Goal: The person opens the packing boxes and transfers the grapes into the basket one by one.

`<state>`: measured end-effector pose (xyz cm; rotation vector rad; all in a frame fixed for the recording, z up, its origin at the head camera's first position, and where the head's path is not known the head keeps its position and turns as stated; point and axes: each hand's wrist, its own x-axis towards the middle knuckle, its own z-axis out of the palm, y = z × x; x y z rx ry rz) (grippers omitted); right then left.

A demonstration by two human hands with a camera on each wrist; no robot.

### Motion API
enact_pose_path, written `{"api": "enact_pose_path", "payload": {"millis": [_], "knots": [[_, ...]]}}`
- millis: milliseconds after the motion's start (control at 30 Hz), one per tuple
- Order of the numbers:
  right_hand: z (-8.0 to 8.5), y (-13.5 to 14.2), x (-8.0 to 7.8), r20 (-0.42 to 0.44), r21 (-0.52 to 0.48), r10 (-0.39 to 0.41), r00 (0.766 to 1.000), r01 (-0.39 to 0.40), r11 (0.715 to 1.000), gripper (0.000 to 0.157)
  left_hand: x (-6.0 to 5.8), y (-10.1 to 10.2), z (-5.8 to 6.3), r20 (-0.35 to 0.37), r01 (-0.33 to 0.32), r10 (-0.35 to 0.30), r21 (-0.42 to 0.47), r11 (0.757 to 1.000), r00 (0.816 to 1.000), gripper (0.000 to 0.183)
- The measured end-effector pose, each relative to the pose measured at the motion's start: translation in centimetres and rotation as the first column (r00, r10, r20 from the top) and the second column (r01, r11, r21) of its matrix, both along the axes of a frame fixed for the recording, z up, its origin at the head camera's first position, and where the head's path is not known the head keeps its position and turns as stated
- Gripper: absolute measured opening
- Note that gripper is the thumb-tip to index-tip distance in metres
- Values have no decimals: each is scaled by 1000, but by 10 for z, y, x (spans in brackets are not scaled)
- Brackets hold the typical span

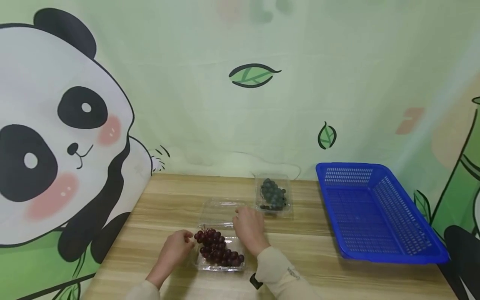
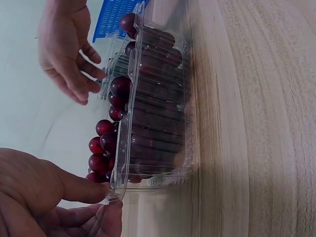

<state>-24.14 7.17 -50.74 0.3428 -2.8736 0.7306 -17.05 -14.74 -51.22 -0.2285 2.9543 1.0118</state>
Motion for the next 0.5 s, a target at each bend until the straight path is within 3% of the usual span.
{"api": "enact_pose_path", "payload": {"millis": [500], "knots": [[21,-38,-4,12,22,136,991,-136,990,20,-2,-2,-2,0,-3,3,-22,1000,1000,24]]}}
